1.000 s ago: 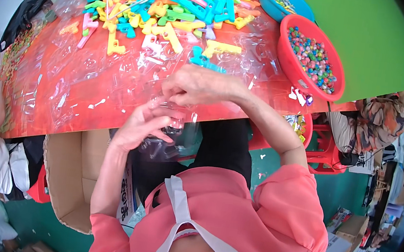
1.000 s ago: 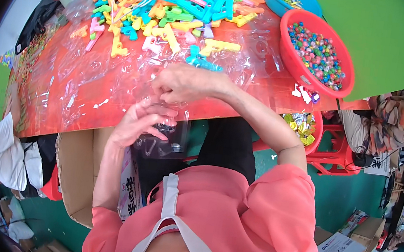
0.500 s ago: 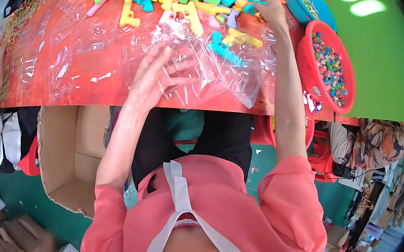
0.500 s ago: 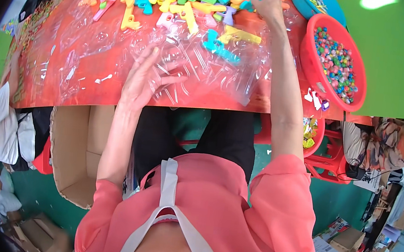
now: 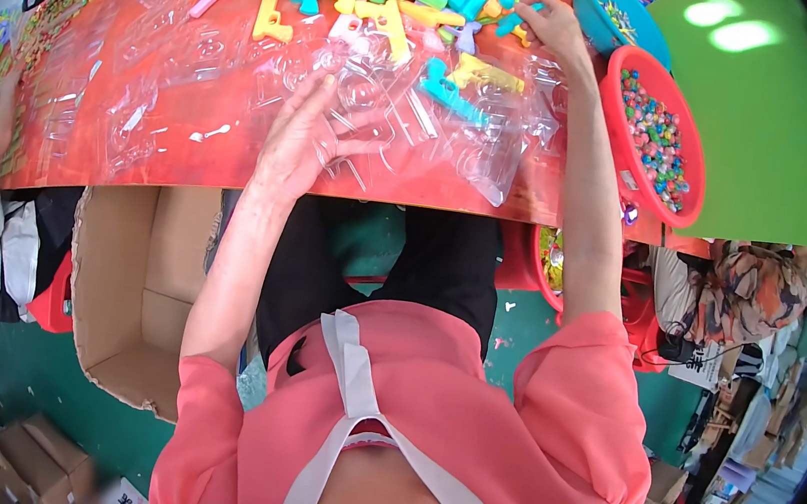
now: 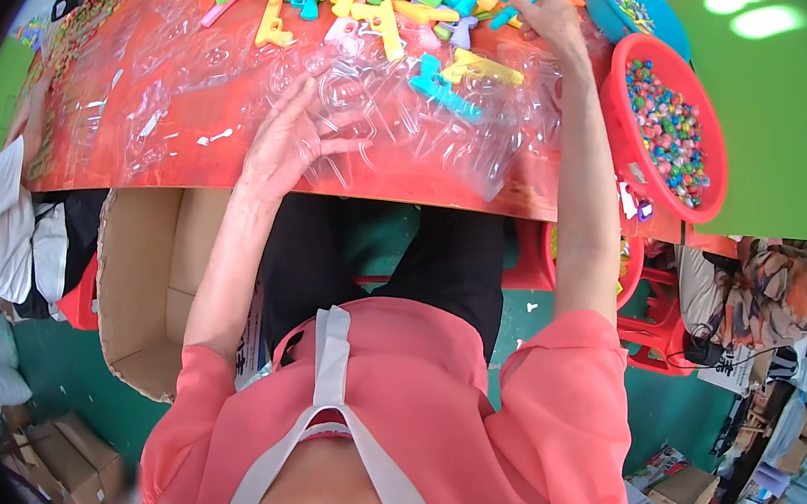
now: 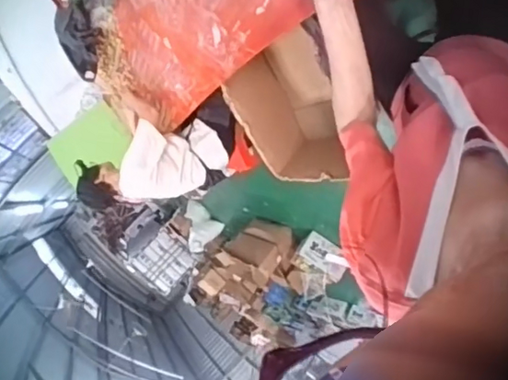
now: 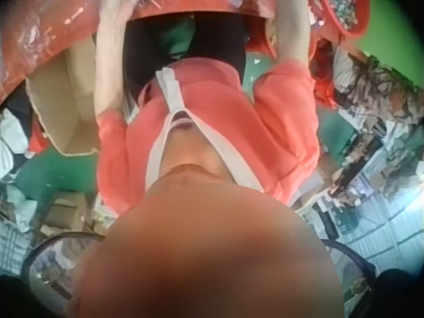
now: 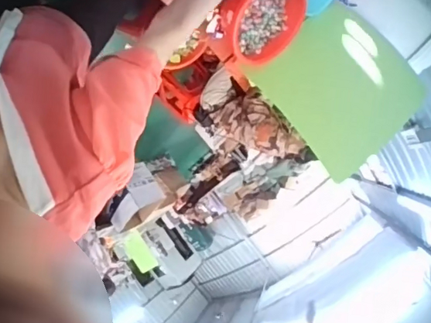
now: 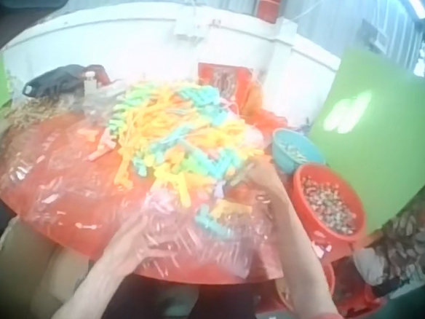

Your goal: Packing plastic toy guns and small capsules into clear plastic trays at a factory workstation.

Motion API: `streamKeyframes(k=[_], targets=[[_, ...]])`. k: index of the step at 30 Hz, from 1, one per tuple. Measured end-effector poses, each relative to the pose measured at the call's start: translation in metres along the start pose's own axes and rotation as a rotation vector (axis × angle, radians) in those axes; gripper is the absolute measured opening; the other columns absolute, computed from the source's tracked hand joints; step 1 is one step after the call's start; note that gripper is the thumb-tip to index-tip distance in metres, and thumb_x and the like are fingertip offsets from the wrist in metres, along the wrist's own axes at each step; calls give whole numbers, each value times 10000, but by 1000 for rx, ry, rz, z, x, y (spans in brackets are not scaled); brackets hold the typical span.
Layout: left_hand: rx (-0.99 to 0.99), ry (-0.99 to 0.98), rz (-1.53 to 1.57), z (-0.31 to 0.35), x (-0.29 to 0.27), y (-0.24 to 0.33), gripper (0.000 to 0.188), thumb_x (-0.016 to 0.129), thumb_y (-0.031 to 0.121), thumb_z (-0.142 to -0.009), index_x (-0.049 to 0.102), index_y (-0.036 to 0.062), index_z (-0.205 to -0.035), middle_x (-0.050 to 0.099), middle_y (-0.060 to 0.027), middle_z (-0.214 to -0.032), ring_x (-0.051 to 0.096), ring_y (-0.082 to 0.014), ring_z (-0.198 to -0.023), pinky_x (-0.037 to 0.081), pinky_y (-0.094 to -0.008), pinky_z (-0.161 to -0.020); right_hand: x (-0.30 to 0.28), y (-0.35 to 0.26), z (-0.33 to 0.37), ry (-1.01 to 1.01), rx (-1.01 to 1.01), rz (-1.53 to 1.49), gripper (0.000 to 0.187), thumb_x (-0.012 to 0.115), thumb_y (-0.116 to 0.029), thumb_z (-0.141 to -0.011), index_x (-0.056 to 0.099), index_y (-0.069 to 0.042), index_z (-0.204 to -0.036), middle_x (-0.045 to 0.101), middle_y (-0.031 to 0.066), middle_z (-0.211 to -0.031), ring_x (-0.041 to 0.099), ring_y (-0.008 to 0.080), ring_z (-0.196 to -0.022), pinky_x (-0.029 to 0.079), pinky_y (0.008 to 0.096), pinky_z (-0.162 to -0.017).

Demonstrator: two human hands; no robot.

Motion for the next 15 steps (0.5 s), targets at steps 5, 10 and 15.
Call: streamKeyframes(k=[5, 10, 15], targets=[[16, -6, 13, 4, 1, 1, 385, 595, 214, -983, 432, 62, -1297, 539, -174, -1256, 573, -488, -1157, 568, -650, -814, -3, -68, 56, -212, -284, -288, 244, 674, -257, -895, 629, -92, -1070, 643, 17, -785, 572, 59, -634, 454, 211, -530], [-30, -56, 18, 14, 9, -3, 331, 557, 225, -1004, 436, 84, -1277, 561, -228, -1252, 585, -481, -1147, 578, -626, -808, 20, -104, 124, -375, -295, -337, 421, 633, -194, -917, 517, -109, -1313, 585, -3, -791, 525, 50, -662, 424, 224, -558], [-77, -95, -45, 32, 7, -9, 502, 480, 301, -1035, 329, 83, -1461, 503, -236, -1343, 577, -451, -1176, 561, -610, -861, 47, -105, 151, -369, -434, -351, 524, 567, -1, -926, 429, -86, -1424, 543, 3, -775, 568, 67, -687, 469, 223, -601]])
Point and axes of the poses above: each hand's wrist, its own z-axis away from the middle knuckle, its own x-axis out of the palm, y = z × x, the point moved 2 cm from there along -z, towards the middle knuckle
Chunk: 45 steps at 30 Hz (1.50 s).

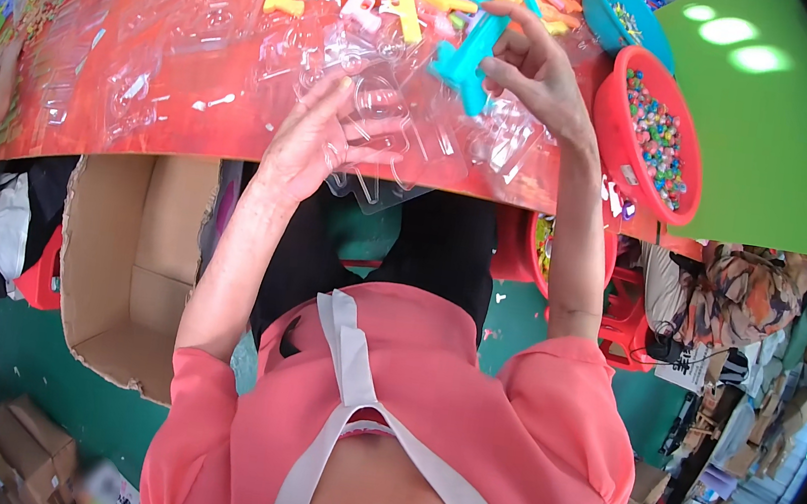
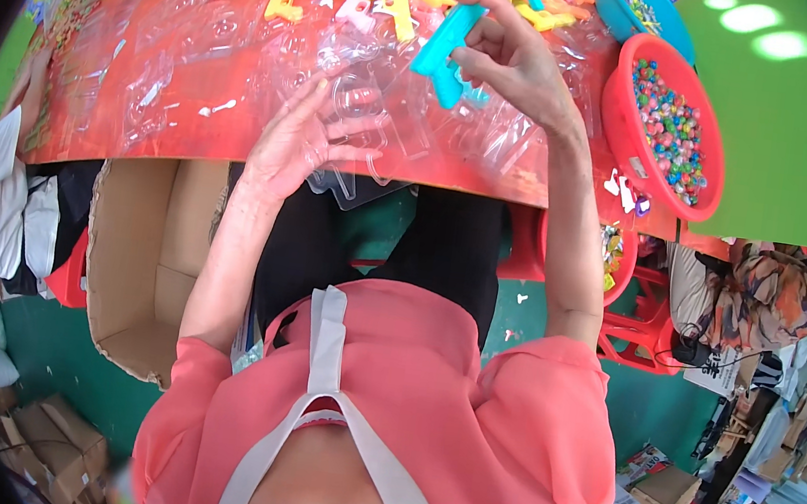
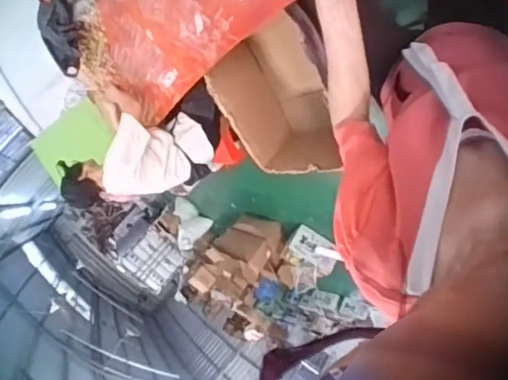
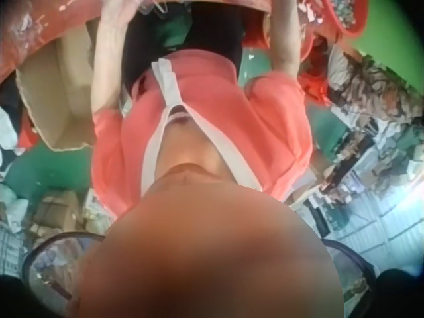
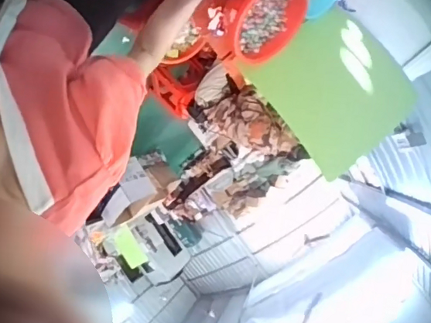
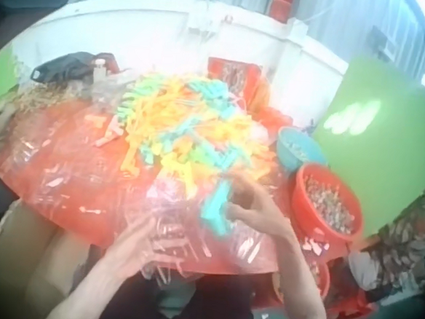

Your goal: Packing plastic toy guns and small capsules into clear plastic trays at a factory workstation.

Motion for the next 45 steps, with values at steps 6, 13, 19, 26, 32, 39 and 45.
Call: streamKeyframes(k=[6, 13, 19, 26, 32, 39, 45], targets=[[-55, 30, 58, 20, -5, -13, 396, 505, 252, -1028, 406, 80, -1371, 574, -221, -1240, 613, -436, -1123, 592, -594, -795, 38, -8, 18, -316, 64, -9, 499, 521, 38, -926, 494, -74, -1412, 602, -25, -867, 548, 35, -763, 414, 213, -611], [11, 169, 70, 46, 3, -38, 436, 517, 296, -1023, 440, 81, -1395, 572, -149, -1244, 625, -333, -1090, 580, -563, -840, 118, -22, 55, -196, -31, 606, 498, 647, -154, -893, 498, -82, -1363, 525, 174, -1133, 588, 345, -1007, 506, 399, -845], [52, 256, 21, 64, 11, -59, 434, 537, 302, -1020, 456, 48, -1362, 612, -112, -1191, 644, -232, -1011, 565, -333, -734, 132, -41, 88, -4, -16, 653, 665, 783, -300, -790, 497, -92, -1353, 516, 176, -1129, 567, 376, -1017, 500, 437, -813], [-33, 130, 14, 70, 19, -78, 528, 463, 345, -1042, 306, 123, -1496, 578, -135, -1250, 632, -288, -1105, 597, -450, -822, 117, -35, 128, 78, 162, 462, 567, 568, 17, -844, 450, -45, -1395, 593, 223, -1156, 606, 400, -1039, 490, 442, -877], [-93, 56, 3, 65, 18, -87, 590, 456, 417, -1033, 256, 158, -1523, 552, -144, -1228, 626, -338, -1109, 587, -496, -824, 117, -26, 145, 359, 344, 271, 380, 632, -54, -880, 555, -27, -1251, 631, 192, -1065, 639, 338, -993, 518, 386, -816], [-68, 73, -6, 74, -1, -77, 587, 455, 388, -1037, 235, 143, -1523, 591, -159, -1197, 665, -336, -1042, 616, -477, -755, 125, -19, 145, 353, 318, 405, 278, 657, -3, -833, 599, -32, -1103, 541, 78, -809, 557, 195, -681, 466, 317, -611], [29, 74, -83, 92, -23, -42, 585, 448, 377, -1040, 245, 109, -1519, 585, -187, -1221, 670, -323, -1015, 617, -469, -759, 151, -4, 113, 230, 368, 87, 313, 664, 2, -821, 569, -10, -1119, 493, 30, -799, 473, 82, -608, 407, 244, -549]])
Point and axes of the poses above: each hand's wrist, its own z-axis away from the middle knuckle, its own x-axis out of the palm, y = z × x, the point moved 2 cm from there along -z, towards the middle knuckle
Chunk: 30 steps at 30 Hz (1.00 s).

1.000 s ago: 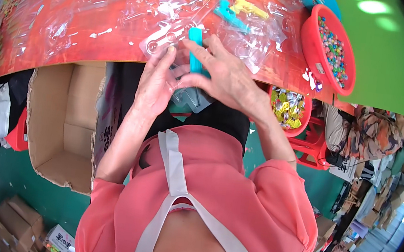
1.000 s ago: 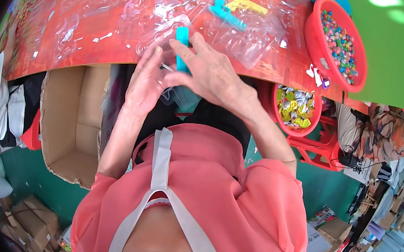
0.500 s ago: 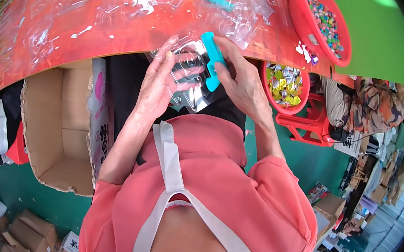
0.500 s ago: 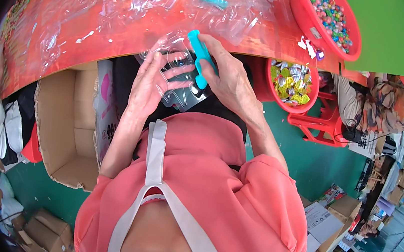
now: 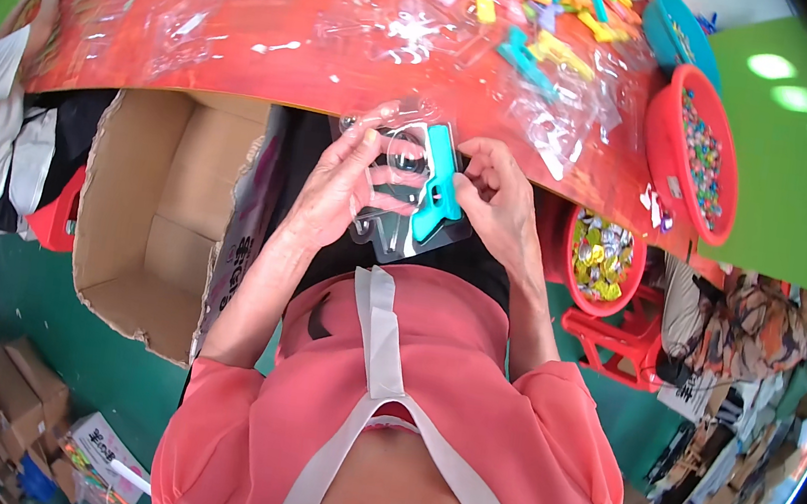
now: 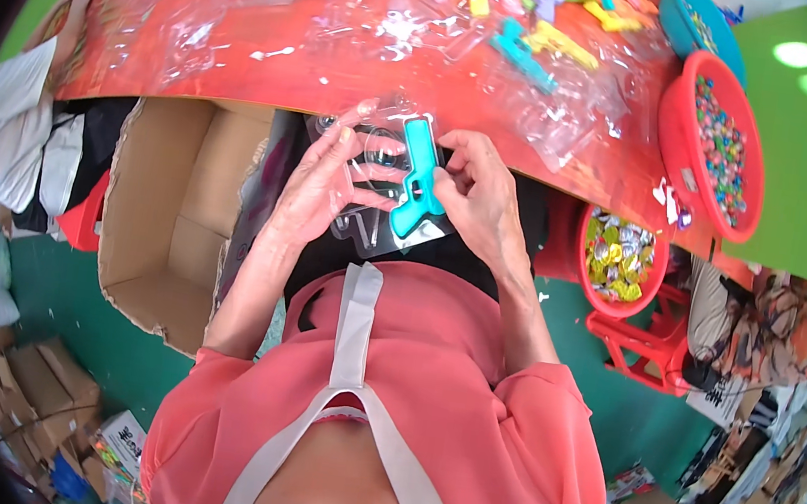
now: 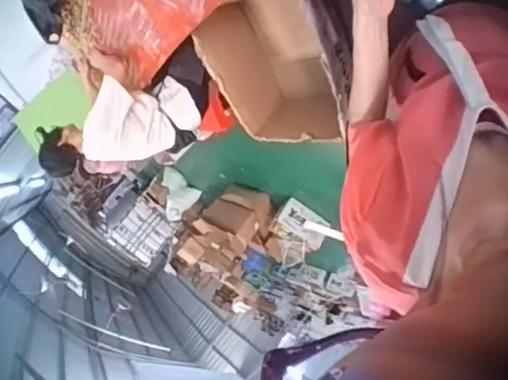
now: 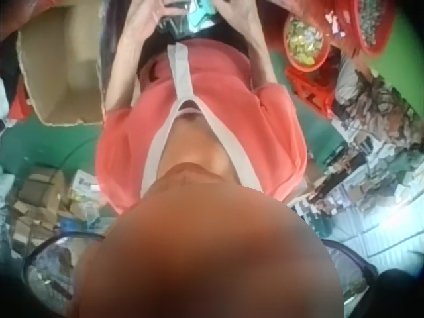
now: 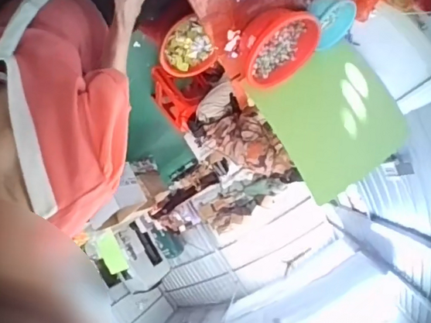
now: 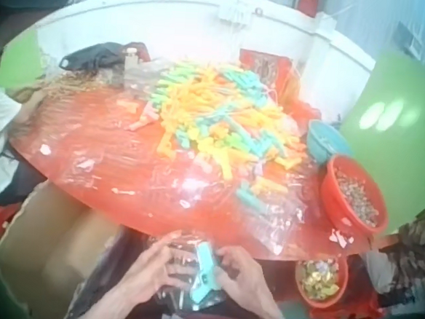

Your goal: Packing plastic toy guns and small capsules into clear plastic trays at a factory workstation.

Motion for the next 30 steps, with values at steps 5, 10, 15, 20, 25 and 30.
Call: streamKeyframes(k=[5, 10, 15, 20, 25, 30], targets=[[-37, 85, 58, 27, -37, 30, 583, 505, 360, -1022, 297, 94, -1496, 607, -161, -1169, 677, -327, -1010, 621, -460, -729, 27, -26, -42, -142, -258, 191, 327, 726, -105, -842, 592, -26, -1130, 503, 74, -888, 505, 152, -661, 440, 294, -589], [4, 230, -106, 45, -74, 66, 513, 557, 310, -1002, 443, 19, -1410, 654, -139, -1004, 711, -294, -884, 637, -437, -667, 54, -41, -117, 5, -799, 844, 542, 661, -15, -736, 558, -88, -1263, 528, 136, -1082, 501, 317, -1079, 409, 450, -875], [84, 304, -295, 32, -112, 107, 414, 638, 262, -963, 540, 18, -1282, 708, -129, -967, 702, -182, -764, 608, -332, -642, 80, -22, -161, -24, -982, 1055, 515, 650, -28, -737, 582, -92, -1243, 550, 131, -1095, 533, 284, -1072, 417, 424, -856], [88, 333, -538, -11, -118, 147, 555, 692, 233, -928, 426, -4, -1354, 678, -123, -885, 668, -173, -667, 566, -306, -593, 57, -39, -173, 82, -980, 792, 414, 665, -30, -745, 618, -75, -1154, 596, 102, -1058, 585, 273, -992, 440, 394, -846], [97, 510, -1125, -55, -128, 174, 828, 790, 222, -833, 323, 26, -1488, 672, -168, -983, 671, -171, -725, 550, -301, -632, 39, -53, -153, 230, -1010, 747, 550, 701, -7, -728, 634, -120, -1262, 642, 66, -1049, 617, 246, -939, 470, 371, -760], [620, 572, -1039, -54, -66, 176, 619, 717, 304, -896, 464, 31, -1390, 602, -191, -1253, 644, -279, -1081, 539, -413, -897, 41, -67, -118, 296, -1098, 783, 600, 700, -27, -677, 640, -117, -1268, 635, 56, -964, 601, 231, -841, 462, 366, -704]])
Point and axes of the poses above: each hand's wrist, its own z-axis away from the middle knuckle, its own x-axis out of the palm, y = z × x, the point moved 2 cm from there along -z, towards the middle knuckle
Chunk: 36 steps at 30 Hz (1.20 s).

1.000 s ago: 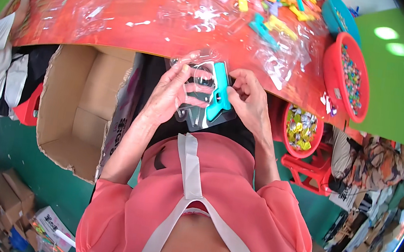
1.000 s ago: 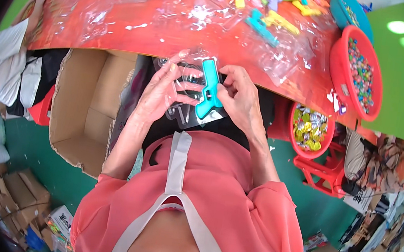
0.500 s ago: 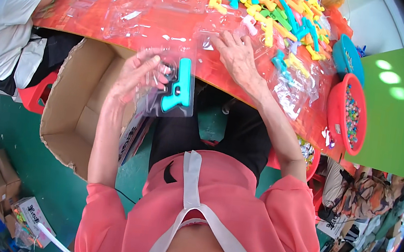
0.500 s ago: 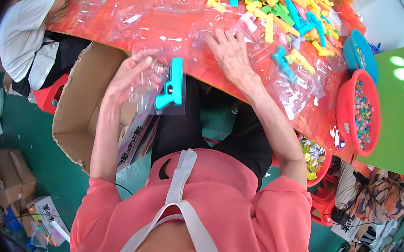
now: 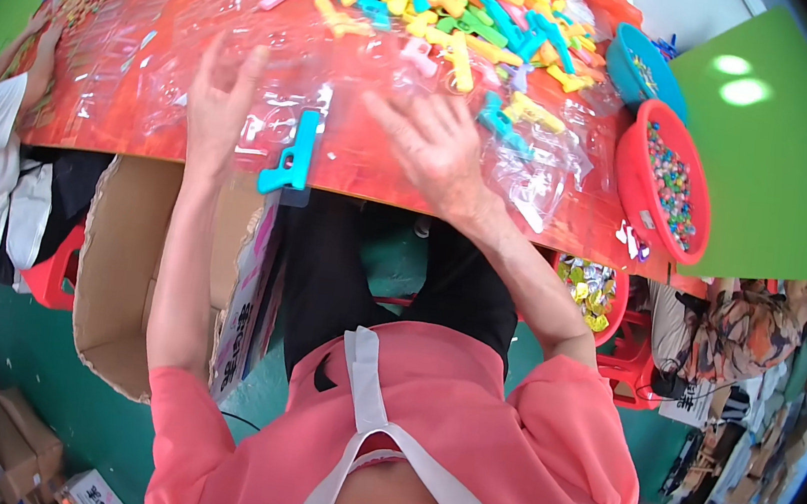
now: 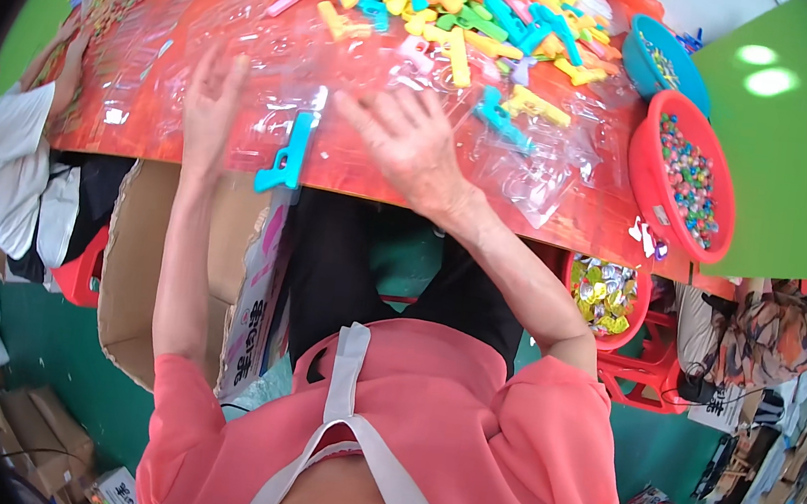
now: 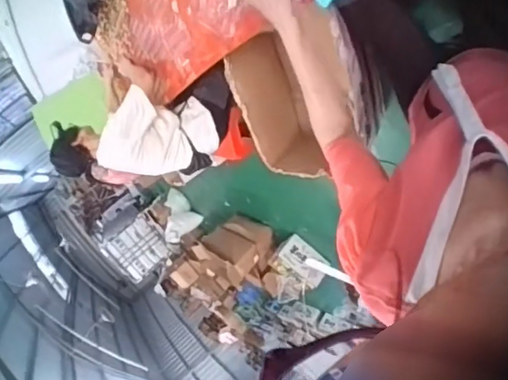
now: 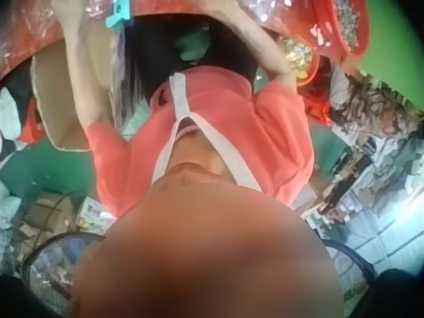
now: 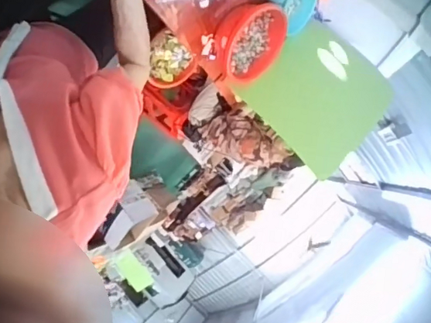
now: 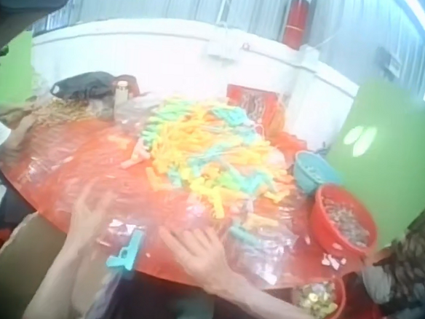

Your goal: Packing plastic toy guns and small capsules into clear plastic trays at a factory workstation.

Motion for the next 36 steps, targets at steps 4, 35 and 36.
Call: streamKeyframes(k=[4, 35, 36], targets=[[-557, -536, 1056, 29, 42, 3, 520, 629, 273, -964, 435, 59, -1397, 592, -177, -1283, 618, -371, -1138, 571, -466, -862, -7, -21, 7, -146, -188, -121, 480, 614, -127, -792, 605, -119, -1272, 614, 50, -1044, 594, 210, -959, 468, 399, -851], [-715, -694, 1125, 96, 111, 16, 437, 508, 271, -1025, 437, 49, -1394, 617, -195, -1228, 643, -372, -1102, 603, -543, -785, -76, 43, 44, -570, 175, -455, 452, 711, -36, -761, 575, -60, -1192, 555, 117, -1263, 542, 344, -1152, 469, 411, -958], [-735, -682, 1153, 101, 111, 12, 430, 513, 277, -1023, 447, 49, -1381, 621, -194, -1223, 648, -368, -1091, 604, -538, -777, -81, 37, 44, -589, 175, -466, 481, 713, -43, -760, 559, -57, -1215, 538, 125, -1291, 536, 347, -1164, 465, 414, -964]])
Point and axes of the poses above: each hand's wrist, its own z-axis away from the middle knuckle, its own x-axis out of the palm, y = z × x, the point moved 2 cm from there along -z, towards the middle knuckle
